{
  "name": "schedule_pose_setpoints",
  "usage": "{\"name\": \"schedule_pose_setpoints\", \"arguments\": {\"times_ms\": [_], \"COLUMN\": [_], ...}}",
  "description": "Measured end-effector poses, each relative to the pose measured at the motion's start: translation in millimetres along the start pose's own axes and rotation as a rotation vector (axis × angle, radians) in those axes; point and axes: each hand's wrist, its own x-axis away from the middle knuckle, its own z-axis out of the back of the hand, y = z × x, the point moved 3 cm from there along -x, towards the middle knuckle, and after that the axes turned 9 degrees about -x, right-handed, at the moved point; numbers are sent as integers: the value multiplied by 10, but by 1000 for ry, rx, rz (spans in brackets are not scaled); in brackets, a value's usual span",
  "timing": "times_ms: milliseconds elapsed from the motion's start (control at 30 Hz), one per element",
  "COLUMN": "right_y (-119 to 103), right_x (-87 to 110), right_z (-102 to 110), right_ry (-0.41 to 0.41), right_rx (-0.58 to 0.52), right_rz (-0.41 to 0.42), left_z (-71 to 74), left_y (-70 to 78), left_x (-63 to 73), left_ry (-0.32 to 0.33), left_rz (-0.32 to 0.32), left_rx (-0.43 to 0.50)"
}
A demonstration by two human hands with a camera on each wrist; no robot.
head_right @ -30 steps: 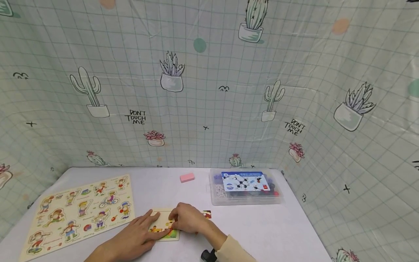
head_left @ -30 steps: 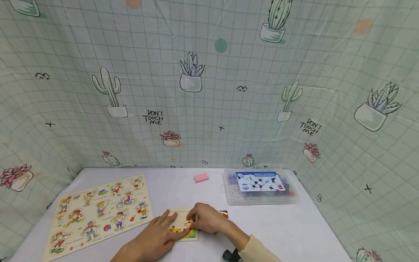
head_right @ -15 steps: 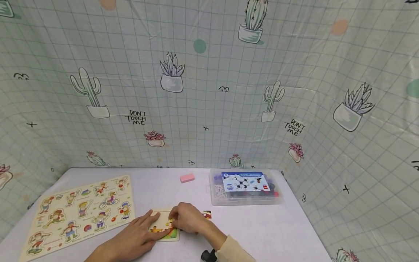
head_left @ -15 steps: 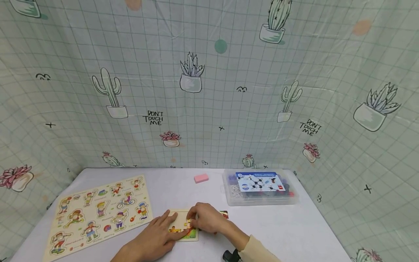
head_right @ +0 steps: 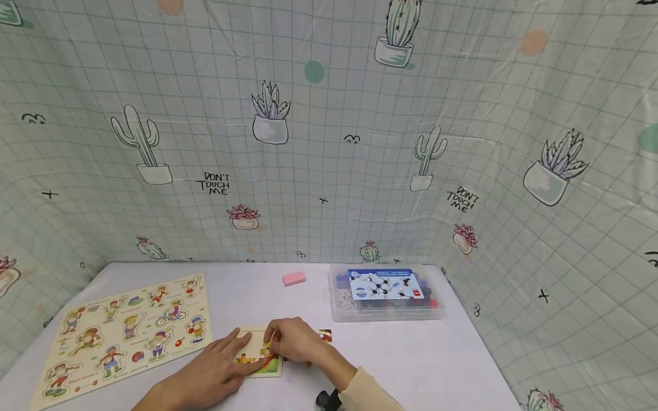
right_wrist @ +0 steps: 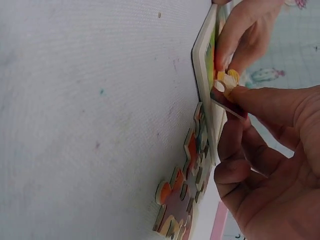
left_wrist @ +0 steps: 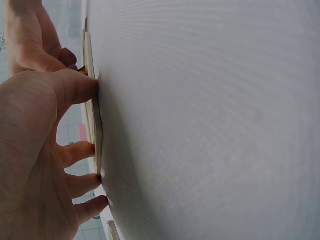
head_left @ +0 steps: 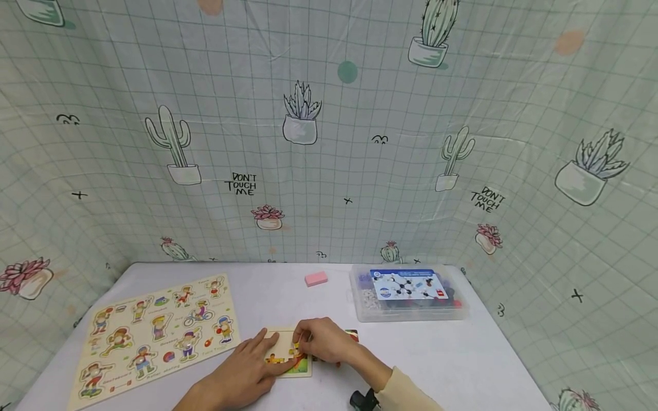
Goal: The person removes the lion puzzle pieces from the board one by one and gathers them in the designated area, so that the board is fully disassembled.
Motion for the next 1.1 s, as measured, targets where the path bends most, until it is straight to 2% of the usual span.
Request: {"name": "schedule_pose_setpoints", "arguments": {"times_ms": [267,500,833,1100], "right_y": [3,1,333,548], "right_x": [16,94,365,542], "right_z": [8,154,497,631], "right_ry": [-2,10,19,-7], "right_rx": [-38,-105,-140,-195], "right_rz": [3,25,-5,-50], "left_z": [-2,1,10,-3], "left_y": [-6,0,12,11], "left_x": [-4,-5,-7,-25], "left_ry": [-3,3,27,2], "left_rz": [-9,-9,-7,17], "left_rx": [10,8,-9,12]}}
